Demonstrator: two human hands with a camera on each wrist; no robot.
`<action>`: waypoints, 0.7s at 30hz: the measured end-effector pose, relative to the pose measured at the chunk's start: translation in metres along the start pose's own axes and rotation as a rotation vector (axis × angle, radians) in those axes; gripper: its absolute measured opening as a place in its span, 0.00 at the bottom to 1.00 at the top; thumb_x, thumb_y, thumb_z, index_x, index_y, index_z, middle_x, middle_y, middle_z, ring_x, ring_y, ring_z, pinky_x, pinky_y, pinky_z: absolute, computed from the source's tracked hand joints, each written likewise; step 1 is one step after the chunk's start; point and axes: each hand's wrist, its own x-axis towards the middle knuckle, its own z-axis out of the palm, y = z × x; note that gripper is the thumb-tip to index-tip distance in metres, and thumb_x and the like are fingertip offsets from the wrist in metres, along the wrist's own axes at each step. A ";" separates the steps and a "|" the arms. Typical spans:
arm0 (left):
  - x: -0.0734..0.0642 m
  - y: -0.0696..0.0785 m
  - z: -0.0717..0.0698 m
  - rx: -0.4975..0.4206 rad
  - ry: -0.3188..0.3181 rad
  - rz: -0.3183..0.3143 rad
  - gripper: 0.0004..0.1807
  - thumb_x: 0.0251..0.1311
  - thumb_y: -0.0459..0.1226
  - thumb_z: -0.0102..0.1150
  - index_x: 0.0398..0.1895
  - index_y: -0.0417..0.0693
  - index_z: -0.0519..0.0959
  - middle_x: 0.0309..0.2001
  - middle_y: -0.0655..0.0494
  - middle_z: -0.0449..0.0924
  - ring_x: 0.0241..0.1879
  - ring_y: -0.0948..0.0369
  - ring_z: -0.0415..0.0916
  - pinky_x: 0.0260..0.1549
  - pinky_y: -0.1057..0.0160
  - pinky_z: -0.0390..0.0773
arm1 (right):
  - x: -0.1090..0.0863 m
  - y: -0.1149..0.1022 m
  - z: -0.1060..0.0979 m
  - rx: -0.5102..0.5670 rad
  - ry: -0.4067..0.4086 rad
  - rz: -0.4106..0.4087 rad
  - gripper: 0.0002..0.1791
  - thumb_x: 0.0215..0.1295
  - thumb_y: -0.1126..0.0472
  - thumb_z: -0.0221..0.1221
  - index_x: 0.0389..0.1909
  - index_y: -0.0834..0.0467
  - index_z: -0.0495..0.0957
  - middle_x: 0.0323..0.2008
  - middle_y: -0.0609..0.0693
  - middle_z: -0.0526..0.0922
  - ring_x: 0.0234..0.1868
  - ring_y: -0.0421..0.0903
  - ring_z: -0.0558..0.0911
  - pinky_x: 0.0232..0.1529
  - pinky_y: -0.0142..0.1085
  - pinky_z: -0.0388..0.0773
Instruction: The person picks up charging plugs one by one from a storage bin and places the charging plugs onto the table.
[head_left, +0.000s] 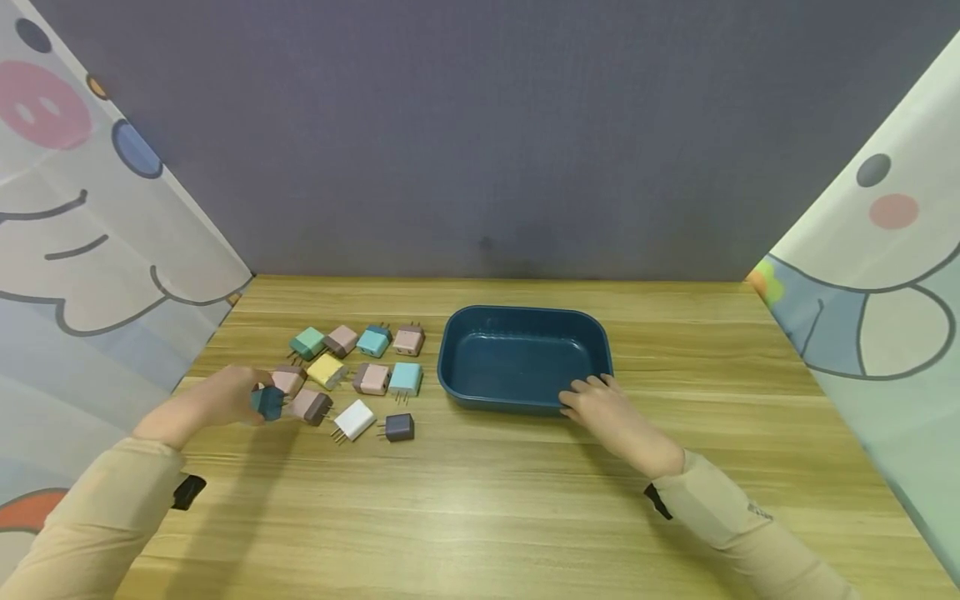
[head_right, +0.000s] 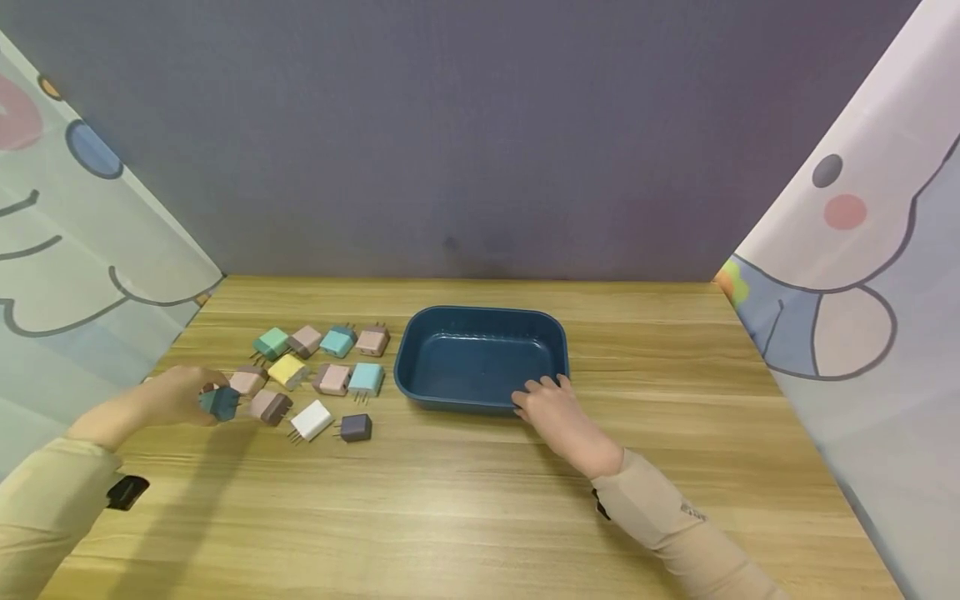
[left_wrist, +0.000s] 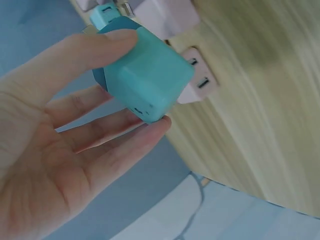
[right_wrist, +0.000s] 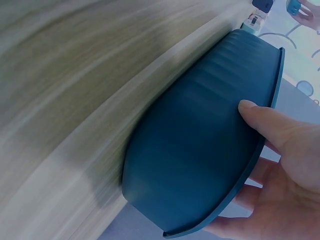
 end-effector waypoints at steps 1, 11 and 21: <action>0.000 -0.002 0.001 -0.008 -0.007 -0.009 0.26 0.36 0.33 0.69 0.40 0.25 0.73 0.36 0.34 0.75 0.35 0.42 0.73 0.30 0.51 0.75 | 0.000 0.000 0.000 -0.001 0.000 0.000 0.03 0.52 0.60 0.61 0.25 0.54 0.76 0.24 0.47 0.74 0.28 0.49 0.74 0.41 0.54 0.72; 0.000 -0.016 0.009 -0.043 -0.066 -0.063 0.27 0.38 0.33 0.68 0.42 0.25 0.72 0.39 0.33 0.73 0.36 0.44 0.72 0.30 0.53 0.75 | 0.000 0.000 -0.001 -0.009 0.013 -0.006 0.03 0.52 0.60 0.61 0.25 0.53 0.76 0.24 0.47 0.74 0.28 0.49 0.74 0.41 0.54 0.72; 0.003 -0.022 0.018 -0.047 -0.121 -0.098 0.30 0.39 0.33 0.66 0.46 0.24 0.70 0.42 0.30 0.71 0.39 0.41 0.71 0.32 0.50 0.74 | -0.001 0.000 0.000 -0.037 0.025 -0.033 0.04 0.51 0.60 0.62 0.24 0.53 0.75 0.24 0.47 0.74 0.28 0.48 0.74 0.40 0.54 0.72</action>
